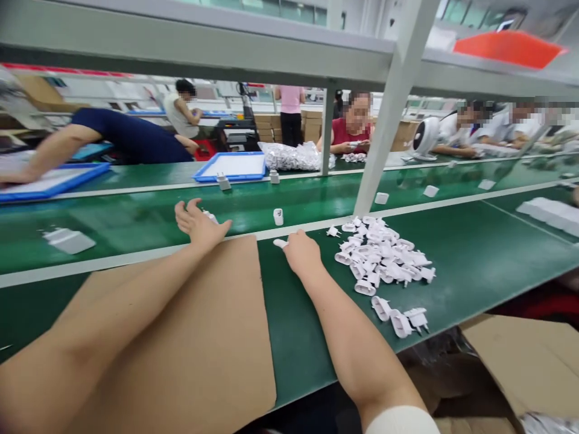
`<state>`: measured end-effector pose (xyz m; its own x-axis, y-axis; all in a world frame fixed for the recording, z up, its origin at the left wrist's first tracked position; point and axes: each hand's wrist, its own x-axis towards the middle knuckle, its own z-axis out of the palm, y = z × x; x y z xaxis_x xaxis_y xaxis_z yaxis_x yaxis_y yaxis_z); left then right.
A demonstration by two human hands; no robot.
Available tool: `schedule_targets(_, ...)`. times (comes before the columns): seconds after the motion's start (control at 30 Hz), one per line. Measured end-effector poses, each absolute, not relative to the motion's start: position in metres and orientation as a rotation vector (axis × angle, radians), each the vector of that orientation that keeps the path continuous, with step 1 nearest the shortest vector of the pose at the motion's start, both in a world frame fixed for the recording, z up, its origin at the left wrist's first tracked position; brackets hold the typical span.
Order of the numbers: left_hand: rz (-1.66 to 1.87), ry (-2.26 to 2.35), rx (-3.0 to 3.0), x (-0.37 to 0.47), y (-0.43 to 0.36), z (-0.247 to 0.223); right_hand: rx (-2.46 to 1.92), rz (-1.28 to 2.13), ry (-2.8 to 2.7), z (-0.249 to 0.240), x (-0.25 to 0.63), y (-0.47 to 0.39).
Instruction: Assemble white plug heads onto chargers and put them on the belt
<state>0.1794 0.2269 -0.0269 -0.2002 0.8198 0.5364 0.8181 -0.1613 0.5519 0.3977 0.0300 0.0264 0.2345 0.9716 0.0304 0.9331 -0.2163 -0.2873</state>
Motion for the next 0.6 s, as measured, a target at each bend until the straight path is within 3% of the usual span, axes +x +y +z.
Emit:
schedule_targets(0.2,0.943,1.938,2.002,0.126,0.253,-0.045,-2.205,0.270,-1.821,0.019,0.394,0.034)
schedule_targets(0.6,0.894,1.859,2.165,0.081,0.272,-0.049,-2.133,0.265,-1.875,0.007,0.398,0.033)
